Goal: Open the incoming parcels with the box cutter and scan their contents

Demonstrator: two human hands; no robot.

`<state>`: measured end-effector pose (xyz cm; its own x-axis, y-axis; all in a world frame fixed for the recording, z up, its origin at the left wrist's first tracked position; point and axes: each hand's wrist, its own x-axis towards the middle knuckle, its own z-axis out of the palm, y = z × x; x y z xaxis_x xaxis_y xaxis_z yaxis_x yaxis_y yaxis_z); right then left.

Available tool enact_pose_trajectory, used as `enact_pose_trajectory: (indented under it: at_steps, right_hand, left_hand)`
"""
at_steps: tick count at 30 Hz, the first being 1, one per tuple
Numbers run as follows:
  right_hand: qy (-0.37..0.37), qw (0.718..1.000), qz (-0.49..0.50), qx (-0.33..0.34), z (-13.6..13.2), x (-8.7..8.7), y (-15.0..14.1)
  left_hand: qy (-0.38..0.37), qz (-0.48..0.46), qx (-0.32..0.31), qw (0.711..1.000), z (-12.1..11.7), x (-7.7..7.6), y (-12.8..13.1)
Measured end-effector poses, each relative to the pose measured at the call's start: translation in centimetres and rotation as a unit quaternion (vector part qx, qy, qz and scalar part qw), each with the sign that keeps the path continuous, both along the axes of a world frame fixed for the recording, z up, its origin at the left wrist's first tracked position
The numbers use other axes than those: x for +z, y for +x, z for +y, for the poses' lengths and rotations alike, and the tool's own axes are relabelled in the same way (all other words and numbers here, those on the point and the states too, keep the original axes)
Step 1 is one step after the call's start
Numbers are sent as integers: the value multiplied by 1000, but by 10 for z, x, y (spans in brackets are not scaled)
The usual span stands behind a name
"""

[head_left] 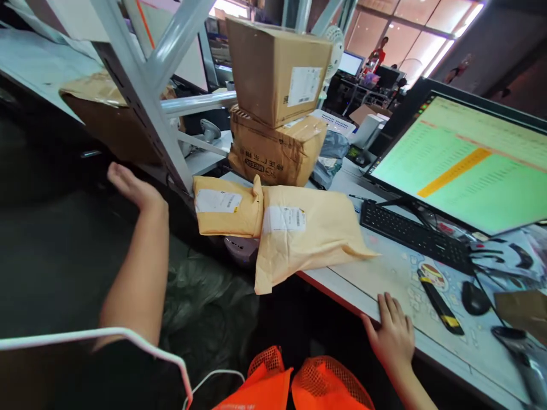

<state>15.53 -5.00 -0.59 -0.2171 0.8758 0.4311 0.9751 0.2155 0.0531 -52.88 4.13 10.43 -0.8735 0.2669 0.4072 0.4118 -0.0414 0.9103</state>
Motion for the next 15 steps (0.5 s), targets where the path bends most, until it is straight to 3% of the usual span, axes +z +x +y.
enact_pose_trajectory:
  at_steps: [1,2,3,4,5,7,10,12,14,15]
  right_hand:
    - [3,1000,0,2,1,0,-1]
    - [6,1000,2,3,1,0,-2]
    - [8,1000,8,3,2,0,-3]
    - [9,1000,17,2,2,0,-4]
    - [9,1000,29,2,3,0,-5]
    - [2,998,58,12,2,3,-5]
    - [-28,991,114,71,-5,9,2]
    - [-44,978,169,117,-13,15,18]
    - [-39,963,233,130,-23,22,46]
    - [-26,957,263,119,-28,26,65]
  left_hand:
    - [14,-4,39,999,-15,-5,30]
    - [6,-9,18,1000,-32,-12,63]
    - [-41,-13,-80,996,-48,-21,96]
    - [-115,-13,-199,973,-62,-30,128]
    - [-188,-6,-279,942,-73,-38,157]
    - [-273,-2,-362,891,-82,-47,202]
    - [-237,-164,-394,873,-67,-42,243]
    - [-193,-315,-414,832,-49,-34,262]
    - [-166,-387,-413,807,-38,-27,284]
    - [-150,-394,-410,809,-37,-25,296]
